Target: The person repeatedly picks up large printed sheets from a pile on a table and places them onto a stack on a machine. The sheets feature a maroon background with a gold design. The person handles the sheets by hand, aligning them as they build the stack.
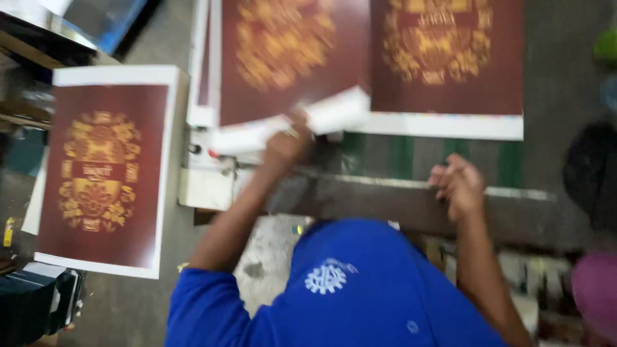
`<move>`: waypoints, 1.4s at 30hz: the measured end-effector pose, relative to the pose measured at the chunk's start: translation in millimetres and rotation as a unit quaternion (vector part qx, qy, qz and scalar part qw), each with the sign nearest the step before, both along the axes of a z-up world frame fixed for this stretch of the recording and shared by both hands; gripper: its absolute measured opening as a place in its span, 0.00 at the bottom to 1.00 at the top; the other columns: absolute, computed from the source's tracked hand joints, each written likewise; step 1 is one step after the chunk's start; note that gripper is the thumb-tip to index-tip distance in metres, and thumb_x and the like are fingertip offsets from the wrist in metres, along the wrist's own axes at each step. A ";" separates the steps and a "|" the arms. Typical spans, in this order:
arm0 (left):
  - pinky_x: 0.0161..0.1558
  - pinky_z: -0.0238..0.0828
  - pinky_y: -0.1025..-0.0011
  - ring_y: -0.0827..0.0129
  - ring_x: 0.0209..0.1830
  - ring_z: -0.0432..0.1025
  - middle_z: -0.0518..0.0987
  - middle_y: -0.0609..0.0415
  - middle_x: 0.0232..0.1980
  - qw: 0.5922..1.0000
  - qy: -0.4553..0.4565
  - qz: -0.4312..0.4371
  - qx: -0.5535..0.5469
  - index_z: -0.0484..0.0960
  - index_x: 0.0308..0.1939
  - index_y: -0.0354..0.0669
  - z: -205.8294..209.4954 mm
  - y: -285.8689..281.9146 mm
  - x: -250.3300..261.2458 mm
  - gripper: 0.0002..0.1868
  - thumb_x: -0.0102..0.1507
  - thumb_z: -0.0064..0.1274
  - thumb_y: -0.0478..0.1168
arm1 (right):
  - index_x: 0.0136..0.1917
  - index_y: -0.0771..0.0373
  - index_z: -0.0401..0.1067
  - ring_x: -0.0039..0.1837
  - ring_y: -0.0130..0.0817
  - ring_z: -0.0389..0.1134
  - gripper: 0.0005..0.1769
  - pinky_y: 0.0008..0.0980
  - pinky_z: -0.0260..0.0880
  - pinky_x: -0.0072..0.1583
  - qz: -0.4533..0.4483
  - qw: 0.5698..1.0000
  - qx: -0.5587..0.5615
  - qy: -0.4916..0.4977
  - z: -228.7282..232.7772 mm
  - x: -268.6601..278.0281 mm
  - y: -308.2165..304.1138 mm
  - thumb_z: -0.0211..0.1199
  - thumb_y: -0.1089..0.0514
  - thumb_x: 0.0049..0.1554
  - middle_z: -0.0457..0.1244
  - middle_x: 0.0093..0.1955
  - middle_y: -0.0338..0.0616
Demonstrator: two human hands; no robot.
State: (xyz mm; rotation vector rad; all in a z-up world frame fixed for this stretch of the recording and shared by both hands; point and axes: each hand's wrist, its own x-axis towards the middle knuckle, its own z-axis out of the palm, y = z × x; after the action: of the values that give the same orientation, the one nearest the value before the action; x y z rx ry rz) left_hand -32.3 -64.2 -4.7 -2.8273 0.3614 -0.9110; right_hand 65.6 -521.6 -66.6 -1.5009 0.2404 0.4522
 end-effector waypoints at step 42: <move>0.27 0.70 0.57 0.53 0.25 0.75 0.78 0.46 0.27 0.980 0.079 0.017 -0.180 0.81 0.48 0.39 89.8 -20.2 -36.6 0.07 0.65 0.55 0.32 | 0.72 0.67 0.59 0.44 0.39 0.73 0.19 0.30 0.71 0.36 -0.159 0.984 0.056 -0.058 5.4 -90.0 -73.8 0.51 0.65 0.69 0.68 0.55 0.52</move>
State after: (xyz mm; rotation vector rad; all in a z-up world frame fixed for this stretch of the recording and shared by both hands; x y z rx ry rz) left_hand -69.0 -84.3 85.2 -3.2360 0.1786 -0.8180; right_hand -24.4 -595.4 -61.2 -1.3440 0.3514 0.1204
